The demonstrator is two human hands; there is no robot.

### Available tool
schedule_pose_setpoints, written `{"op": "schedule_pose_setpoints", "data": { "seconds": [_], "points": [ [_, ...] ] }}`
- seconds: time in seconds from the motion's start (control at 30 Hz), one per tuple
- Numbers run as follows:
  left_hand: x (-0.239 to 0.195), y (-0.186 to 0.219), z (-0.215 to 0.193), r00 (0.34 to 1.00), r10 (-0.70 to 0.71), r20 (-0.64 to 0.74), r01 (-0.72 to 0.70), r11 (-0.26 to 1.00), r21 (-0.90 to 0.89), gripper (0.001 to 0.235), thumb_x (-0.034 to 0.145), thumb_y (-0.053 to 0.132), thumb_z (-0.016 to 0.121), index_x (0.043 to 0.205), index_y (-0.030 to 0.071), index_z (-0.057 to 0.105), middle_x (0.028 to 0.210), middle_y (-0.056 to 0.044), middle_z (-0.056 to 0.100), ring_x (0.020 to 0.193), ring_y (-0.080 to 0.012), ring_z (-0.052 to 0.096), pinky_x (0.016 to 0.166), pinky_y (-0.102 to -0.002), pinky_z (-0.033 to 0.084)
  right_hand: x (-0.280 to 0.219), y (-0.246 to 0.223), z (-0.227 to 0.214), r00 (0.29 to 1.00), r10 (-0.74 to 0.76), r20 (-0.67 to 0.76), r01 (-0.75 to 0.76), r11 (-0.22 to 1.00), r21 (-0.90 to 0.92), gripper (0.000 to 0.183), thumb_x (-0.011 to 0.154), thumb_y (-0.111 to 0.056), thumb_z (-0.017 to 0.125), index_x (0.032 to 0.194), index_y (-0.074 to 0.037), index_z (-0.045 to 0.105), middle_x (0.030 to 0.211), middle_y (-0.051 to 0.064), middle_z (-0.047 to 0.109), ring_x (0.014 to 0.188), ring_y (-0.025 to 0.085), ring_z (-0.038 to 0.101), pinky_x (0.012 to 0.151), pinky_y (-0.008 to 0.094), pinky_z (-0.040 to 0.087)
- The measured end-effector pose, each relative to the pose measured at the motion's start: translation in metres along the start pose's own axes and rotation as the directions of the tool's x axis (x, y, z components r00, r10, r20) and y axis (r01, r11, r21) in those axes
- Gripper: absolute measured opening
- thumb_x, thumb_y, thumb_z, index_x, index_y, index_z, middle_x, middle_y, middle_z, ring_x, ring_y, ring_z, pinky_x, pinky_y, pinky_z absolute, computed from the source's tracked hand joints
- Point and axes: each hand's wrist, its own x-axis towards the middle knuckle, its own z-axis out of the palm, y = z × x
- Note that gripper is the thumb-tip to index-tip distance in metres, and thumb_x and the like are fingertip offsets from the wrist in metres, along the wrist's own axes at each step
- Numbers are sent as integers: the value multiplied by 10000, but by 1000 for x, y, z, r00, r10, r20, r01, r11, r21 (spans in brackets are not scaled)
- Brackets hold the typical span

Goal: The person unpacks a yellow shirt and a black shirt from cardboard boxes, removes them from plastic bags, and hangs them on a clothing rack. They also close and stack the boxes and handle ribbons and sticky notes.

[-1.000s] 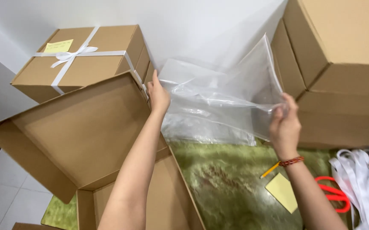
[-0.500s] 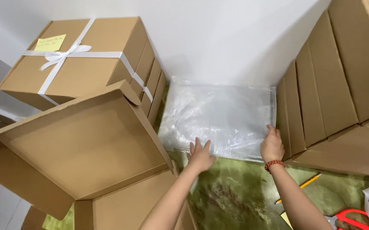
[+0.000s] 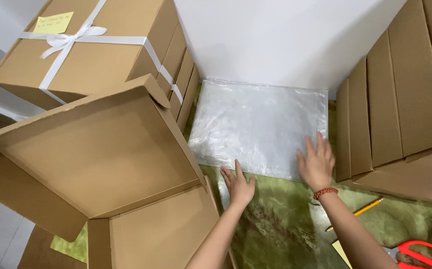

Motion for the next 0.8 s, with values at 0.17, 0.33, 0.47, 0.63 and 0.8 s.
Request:
{"op": "schedule_pose_setpoints", "data": {
  "seconds": [0.17, 0.33, 0.47, 0.63, 0.8],
  "points": [
    [4, 7, 3, 999, 9, -34, -10, 1000, -27, 949, 980, 307, 681, 1726, 96, 135, 1660, -488, -71, 1587, -588, -85, 1293, -650, 95, -54, -24, 25, 944, -305, 126, 324, 929, -179, 655, 1051, -593, 491, 1648, -347, 386, 1779, 66, 219, 1633, 398, 136, 1245, 716, 156],
    [22, 0, 4, 997, -6, -74, -10, 976, -216, 979, 953, 275, 716, 1735, 168, 138, 1669, -463, -80, 1600, -559, -90, 1307, -617, 55, -56, -25, 46, 917, -259, 302, 315, 936, -154, 643, 1083, -578, 404, 1685, -487, 198, 1813, -25, 44, 1654, 330, 2, 1247, 722, 62],
    [24, -4, -3, 995, -3, -96, -28, 947, -319, 955, 946, 265, 748, 1722, 164, 200, 1671, -460, -82, 1605, -551, -35, 1315, -604, 75, -41, -24, 47, 908, -235, 346, 292, 949, -122, 575, 1109, -554, 321, 1669, -558, 190, 1808, -101, 55, 1659, 282, 14, 1266, 703, 35],
    [-25, 28, -62, 998, 51, -47, -67, 905, -420, 796, 967, 244, 733, 1673, 158, 376, 1686, -434, -73, 1609, -537, 9, 1317, -581, 104, -36, -28, 46, 903, -229, 363, 310, 933, -183, 582, 1081, -621, 358, 1648, -584, 229, 1804, -116, 81, 1659, 314, 34, 1250, 752, 31],
    [-101, 8, -157, 933, 347, 95, -153, 623, -767, 323, 1107, 270, 578, 1377, 159, 715, 1379, -151, 735, 1177, -249, 746, 877, -357, 607, -27, -96, 18, 915, -402, -49, 395, 859, 326, 477, 1039, -453, 682, 1445, -203, 693, 1212, 95, 707, 1156, 359, 679, 1035, 557, 532]
  ]
}}
